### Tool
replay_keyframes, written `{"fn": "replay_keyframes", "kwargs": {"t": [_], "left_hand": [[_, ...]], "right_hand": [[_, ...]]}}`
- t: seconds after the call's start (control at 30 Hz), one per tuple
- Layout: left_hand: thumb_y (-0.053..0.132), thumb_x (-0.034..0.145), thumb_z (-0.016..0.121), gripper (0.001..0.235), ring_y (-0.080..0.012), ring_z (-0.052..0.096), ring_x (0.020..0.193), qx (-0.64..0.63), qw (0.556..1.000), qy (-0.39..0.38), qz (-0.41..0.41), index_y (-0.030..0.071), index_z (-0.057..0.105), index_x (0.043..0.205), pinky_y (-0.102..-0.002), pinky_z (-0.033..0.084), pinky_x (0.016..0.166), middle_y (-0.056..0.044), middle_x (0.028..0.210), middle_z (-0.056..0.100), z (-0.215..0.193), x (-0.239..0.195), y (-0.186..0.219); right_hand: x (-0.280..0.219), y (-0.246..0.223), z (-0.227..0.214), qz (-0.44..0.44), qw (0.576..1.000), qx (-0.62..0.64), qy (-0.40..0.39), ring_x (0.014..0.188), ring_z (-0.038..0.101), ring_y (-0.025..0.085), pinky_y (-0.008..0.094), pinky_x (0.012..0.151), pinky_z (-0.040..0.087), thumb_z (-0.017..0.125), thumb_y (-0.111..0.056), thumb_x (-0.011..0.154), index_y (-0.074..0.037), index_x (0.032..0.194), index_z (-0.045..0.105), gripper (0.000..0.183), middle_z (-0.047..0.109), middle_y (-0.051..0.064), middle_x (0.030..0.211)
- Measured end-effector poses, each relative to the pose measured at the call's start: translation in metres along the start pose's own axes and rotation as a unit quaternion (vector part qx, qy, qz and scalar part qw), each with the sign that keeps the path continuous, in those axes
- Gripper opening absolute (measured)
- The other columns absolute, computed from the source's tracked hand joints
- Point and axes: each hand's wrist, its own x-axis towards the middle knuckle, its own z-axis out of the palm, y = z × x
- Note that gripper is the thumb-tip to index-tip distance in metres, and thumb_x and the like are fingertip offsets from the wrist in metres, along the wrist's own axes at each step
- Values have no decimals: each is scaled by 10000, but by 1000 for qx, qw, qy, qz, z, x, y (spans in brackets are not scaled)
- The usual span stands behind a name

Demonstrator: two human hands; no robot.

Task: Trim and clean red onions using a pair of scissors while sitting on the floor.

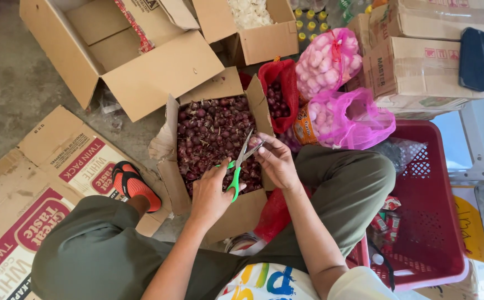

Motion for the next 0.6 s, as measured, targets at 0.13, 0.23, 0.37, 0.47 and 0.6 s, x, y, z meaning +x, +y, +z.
{"fn": "replay_keyframes", "kwargs": {"t": [0.13, 0.23, 0.37, 0.47, 0.6], "left_hand": [[408, 789, 824, 787, -323, 644, 1130, -1, 1000, -13, -21, 77, 533, 1441, -511, 480, 855, -133, 1187, 698, 2, 0, 0], [421, 795, 821, 794, -318, 636, 1140, 9, 999, -19, -36, 90, 523, 1452, -518, 467, 855, -133, 1187, 691, -3, 2, 2], [409, 815, 813, 783, -302, 636, 1133, 25, 997, -48, -57, 113, 503, 1471, -529, 446, 851, -134, 1193, 680, -6, 5, 3], [319, 806, 802, 758, -289, 641, 1129, 24, 996, -63, -65, 130, 501, 1475, -524, 448, 862, -123, 1209, 678, -7, 6, 2], [186, 738, 797, 753, -296, 645, 1128, 19, 996, -55, -60, 127, 533, 1441, -529, 446, 855, -125, 1202, 688, -2, 6, -2]], "right_hand": [[-1, -6, 13, -7, 999, -42, -14, 1243, 653, 217, 365, 1097, 524, 634, 76, 1004, 12, 1394, 583, 398, 685, 137, 1313], [-2, -3, 16, -13, 996, -86, -24, 1255, 646, 212, 361, 1111, 516, 646, 106, 981, 23, 1372, 583, 404, 685, 130, 1302], [-4, 0, 14, -10, 988, -155, -24, 1243, 647, 203, 350, 1099, 518, 674, 129, 950, 39, 1357, 602, 423, 689, 127, 1282], [-4, -3, 10, -10, 984, -174, -36, 1231, 644, 188, 344, 1090, 526, 697, 132, 932, 40, 1342, 625, 427, 684, 108, 1286], [-5, -5, 7, -3, 980, -192, -47, 1209, 644, 177, 339, 1082, 529, 709, 135, 921, 42, 1329, 644, 424, 684, 90, 1277]]}}
